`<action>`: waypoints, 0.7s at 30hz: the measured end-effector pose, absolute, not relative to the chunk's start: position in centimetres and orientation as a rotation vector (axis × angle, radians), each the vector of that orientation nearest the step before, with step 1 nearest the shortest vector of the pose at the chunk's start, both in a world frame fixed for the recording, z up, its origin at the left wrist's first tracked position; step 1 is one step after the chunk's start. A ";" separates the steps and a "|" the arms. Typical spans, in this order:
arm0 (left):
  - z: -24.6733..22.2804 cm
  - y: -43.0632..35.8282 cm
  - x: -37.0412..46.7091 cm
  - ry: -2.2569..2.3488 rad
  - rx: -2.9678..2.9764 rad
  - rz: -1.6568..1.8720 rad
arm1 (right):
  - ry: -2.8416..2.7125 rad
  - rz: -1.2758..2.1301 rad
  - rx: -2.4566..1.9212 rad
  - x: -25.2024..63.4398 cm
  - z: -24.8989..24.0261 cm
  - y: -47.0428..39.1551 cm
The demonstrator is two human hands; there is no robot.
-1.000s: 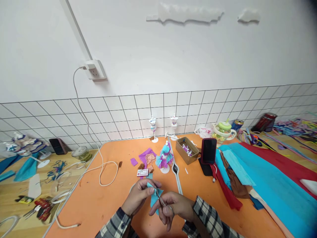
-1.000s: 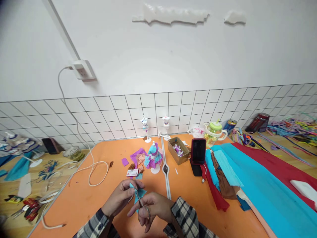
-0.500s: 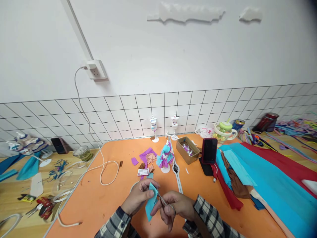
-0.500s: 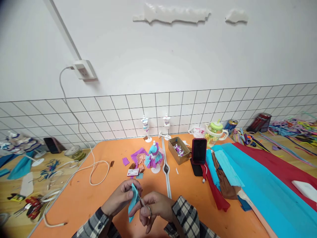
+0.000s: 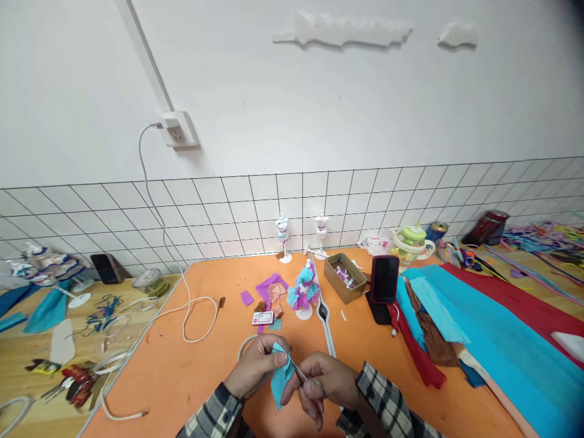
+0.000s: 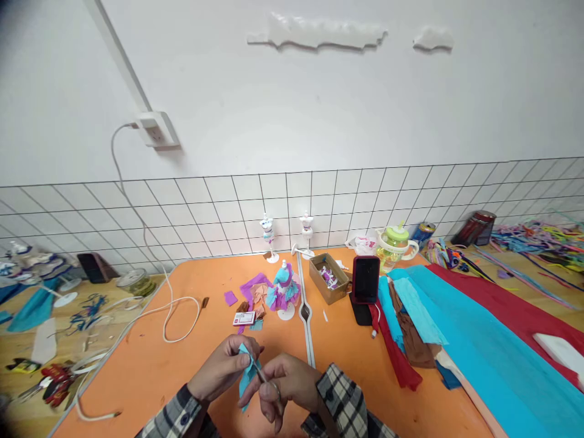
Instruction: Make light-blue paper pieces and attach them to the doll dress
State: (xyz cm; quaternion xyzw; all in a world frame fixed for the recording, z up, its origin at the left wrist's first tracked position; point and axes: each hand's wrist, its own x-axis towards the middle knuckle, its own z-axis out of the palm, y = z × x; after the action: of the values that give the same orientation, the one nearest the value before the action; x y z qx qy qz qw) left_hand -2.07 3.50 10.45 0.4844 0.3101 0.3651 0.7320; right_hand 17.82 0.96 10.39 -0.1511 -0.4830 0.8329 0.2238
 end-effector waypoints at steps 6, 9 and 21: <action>10.8 3.6 -2.3 0.731 1.152 0.770 | -1.355 2.399 -0.406 18.2 10.8 1.5; 10.7 3.5 -2.3 0.729 1.174 0.755 | -1.376 2.401 -0.381 18.4 10.7 1.6; 10.3 3.2 -1.9 0.742 1.077 0.843 | -1.293 2.364 -0.391 18.1 10.2 1.3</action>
State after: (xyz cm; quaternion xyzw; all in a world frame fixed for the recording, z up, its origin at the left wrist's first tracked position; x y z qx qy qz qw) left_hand -1.94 3.23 10.33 0.4859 0.3345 0.3802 0.7123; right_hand 18.06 1.29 10.19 -0.1406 -0.4645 0.8493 0.2077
